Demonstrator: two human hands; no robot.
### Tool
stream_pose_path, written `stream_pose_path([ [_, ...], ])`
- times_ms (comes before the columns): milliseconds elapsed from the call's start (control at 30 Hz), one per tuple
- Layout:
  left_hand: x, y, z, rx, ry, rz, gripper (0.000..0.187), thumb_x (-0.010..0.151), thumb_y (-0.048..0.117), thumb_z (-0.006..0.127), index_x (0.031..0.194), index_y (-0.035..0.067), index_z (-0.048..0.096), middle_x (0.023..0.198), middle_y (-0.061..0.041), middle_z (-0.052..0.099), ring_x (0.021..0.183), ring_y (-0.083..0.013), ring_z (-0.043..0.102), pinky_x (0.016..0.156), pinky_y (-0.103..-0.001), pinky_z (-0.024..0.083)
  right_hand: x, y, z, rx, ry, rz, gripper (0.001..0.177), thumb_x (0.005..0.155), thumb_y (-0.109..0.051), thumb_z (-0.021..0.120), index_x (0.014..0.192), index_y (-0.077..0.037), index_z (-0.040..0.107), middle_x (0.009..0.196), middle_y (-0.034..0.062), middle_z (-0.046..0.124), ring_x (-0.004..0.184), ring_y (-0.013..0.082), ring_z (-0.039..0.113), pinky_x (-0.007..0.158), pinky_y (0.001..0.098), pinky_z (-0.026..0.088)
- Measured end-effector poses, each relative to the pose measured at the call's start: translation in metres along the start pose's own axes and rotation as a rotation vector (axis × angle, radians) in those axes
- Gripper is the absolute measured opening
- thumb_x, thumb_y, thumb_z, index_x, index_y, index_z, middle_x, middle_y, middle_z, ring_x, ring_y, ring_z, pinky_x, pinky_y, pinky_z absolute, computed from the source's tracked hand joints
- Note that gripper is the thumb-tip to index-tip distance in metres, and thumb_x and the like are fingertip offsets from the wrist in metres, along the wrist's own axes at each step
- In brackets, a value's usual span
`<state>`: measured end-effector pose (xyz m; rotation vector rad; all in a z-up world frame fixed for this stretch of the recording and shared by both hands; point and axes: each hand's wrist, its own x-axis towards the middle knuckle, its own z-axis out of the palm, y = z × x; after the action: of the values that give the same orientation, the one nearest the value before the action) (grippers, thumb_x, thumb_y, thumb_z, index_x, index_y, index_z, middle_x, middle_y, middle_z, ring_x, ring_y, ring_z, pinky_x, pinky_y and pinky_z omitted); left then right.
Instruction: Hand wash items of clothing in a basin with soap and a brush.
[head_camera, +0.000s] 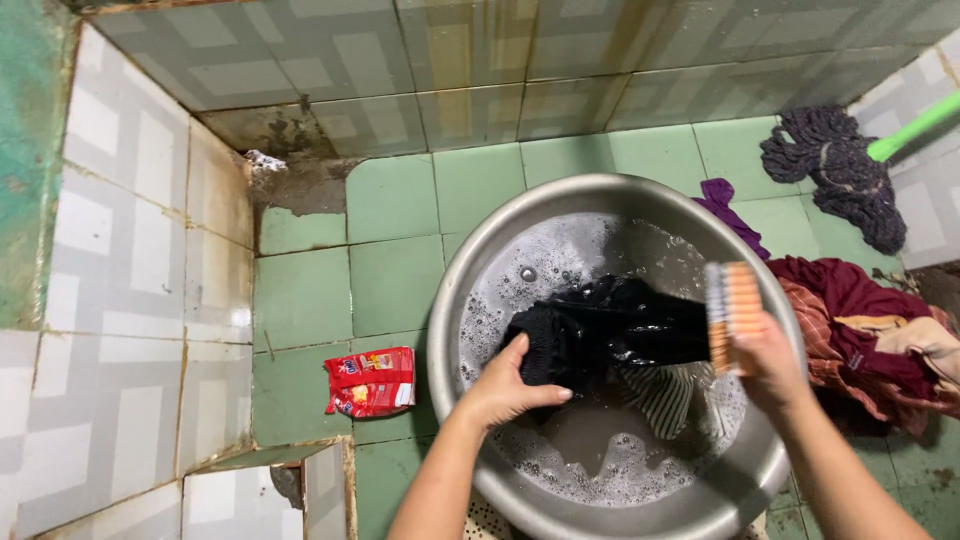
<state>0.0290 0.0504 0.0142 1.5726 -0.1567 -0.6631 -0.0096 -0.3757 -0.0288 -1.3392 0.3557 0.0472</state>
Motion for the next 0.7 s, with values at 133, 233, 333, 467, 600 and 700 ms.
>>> stream_pose_path([
  [133,0.0,0.02,-0.019,0.298,-0.118,-0.37,0.051,0.077,0.032,0.086,0.114,-0.003,0.079,0.106,-0.015,0.081,0.091,-0.0182,0.073,0.086,-0.032,0.058,-0.028,-0.073,-0.004,0.194,-0.006,-0.13,0.068,0.089,-0.015,0.072,0.152,-0.004,0.049,0.132,0.0048,0.062,0.116,0.0161,0.063,0.1,0.0321,0.052],
  [233,0.005,0.0,-0.013,-0.029,-0.177,-0.202,0.045,0.085,0.025,0.082,0.12,-0.002,0.078,0.104,-0.003,0.078,0.092,-0.0104,0.068,0.088,-0.029,0.055,-0.051,-0.104,-0.021,0.262,0.021,-0.18,0.073,0.09,-0.017,0.075,0.156,-0.004,0.046,0.142,0.0047,0.061,0.127,0.016,0.063,0.109,0.0305,0.051],
  [333,0.002,0.024,-0.001,-0.381,-0.263,-0.089,0.047,0.09,0.02,0.079,0.129,0.0,0.066,0.112,0.001,0.073,0.101,-0.0091,0.064,0.096,-0.028,0.053,-0.07,-0.115,-0.04,0.197,-0.059,-0.37,0.072,0.092,-0.02,0.074,0.154,-0.001,0.043,0.135,0.007,0.059,0.125,0.0179,0.063,0.111,0.0319,0.051],
  [467,-0.001,0.058,0.006,-0.363,-0.307,-0.093,0.052,0.09,0.02,0.076,0.137,0.003,0.062,0.118,0.001,0.07,0.107,-0.0093,0.062,0.1,-0.029,0.05,-0.075,-0.11,-0.069,0.25,0.024,-0.299,0.068,0.093,-0.023,0.077,0.148,-0.001,0.045,0.127,0.01,0.06,0.117,0.0226,0.066,0.1,0.0412,0.056],
  [600,0.016,0.063,0.009,-0.056,-0.273,-0.117,0.071,0.086,0.026,0.082,0.146,0.006,0.048,0.135,-0.003,0.061,0.122,-0.0087,0.055,0.108,-0.028,0.043,-0.07,-0.124,-0.072,0.146,0.053,-0.397,0.062,0.095,-0.021,0.071,0.148,-0.002,0.045,0.129,0.0071,0.06,0.116,0.0181,0.063,0.105,0.0343,0.053],
  [700,0.023,0.083,0.012,0.044,-0.286,-0.028,0.076,0.081,0.028,0.087,0.142,0.002,0.05,0.136,-0.006,0.062,0.122,-0.0094,0.056,0.108,-0.028,0.043,-0.064,-0.198,0.025,0.054,0.085,-0.367,0.059,0.095,-0.022,0.071,0.145,-0.003,0.048,0.127,0.0052,0.061,0.113,0.0155,0.063,0.101,0.0322,0.052],
])
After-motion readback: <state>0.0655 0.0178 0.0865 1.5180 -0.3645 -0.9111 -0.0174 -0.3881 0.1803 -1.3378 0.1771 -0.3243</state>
